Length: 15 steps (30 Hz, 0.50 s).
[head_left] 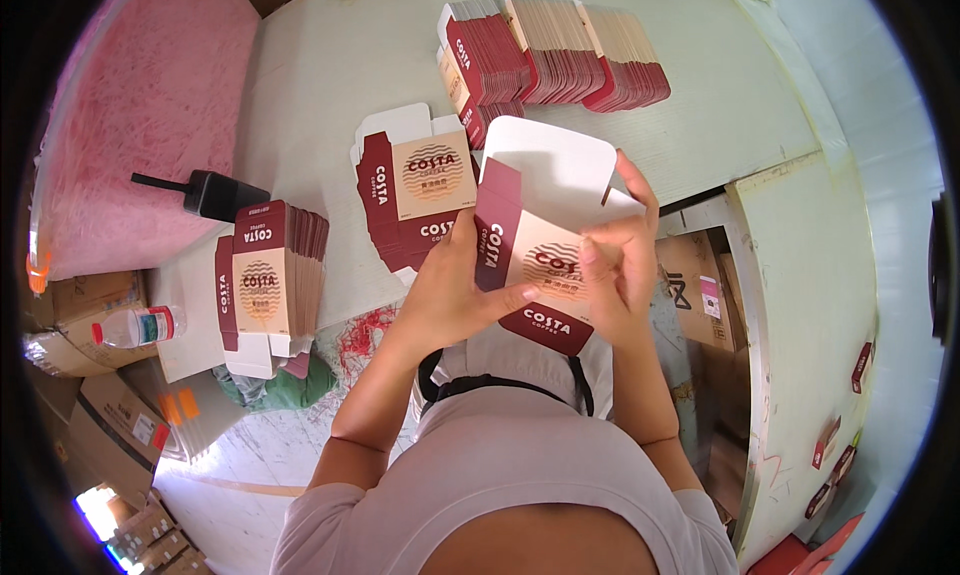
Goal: The person assembles cardboard coffee boxes by hand, taking flat cutouts from a stack and folding the flaps together until they form a rectangular box.
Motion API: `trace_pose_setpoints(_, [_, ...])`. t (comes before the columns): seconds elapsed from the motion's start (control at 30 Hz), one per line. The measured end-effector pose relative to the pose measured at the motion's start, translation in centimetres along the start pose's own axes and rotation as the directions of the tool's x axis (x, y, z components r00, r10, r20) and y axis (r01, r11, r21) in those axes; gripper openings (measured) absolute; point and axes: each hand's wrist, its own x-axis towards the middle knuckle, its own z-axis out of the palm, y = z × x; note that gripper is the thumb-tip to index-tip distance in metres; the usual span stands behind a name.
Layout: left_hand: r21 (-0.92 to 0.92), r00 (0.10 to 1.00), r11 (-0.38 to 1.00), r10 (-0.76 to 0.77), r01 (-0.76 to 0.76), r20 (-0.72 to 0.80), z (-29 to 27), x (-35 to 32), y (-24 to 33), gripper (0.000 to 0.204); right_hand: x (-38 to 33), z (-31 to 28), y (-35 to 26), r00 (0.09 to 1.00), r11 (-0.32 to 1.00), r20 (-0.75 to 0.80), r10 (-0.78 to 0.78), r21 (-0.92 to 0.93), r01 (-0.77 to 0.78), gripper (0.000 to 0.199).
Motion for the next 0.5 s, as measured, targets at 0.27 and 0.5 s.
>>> trace_pose_setpoints(0.27, [-0.217,0.999,0.976,-0.017,0.006,-0.050,3.3,0.1,1.3,0.094,-0.4,-0.2,-1.7,0.999,0.998,-0.045,0.017,-0.062,-0.020,0.018])
trace_pose_setpoints(0.5, [-0.244,0.997,0.966,0.082,-0.081,-0.004,3.7,0.3,2.2,0.084,-1.9,0.2,0.2,0.955,0.961,-0.257,0.151,0.266,-0.081,0.063])
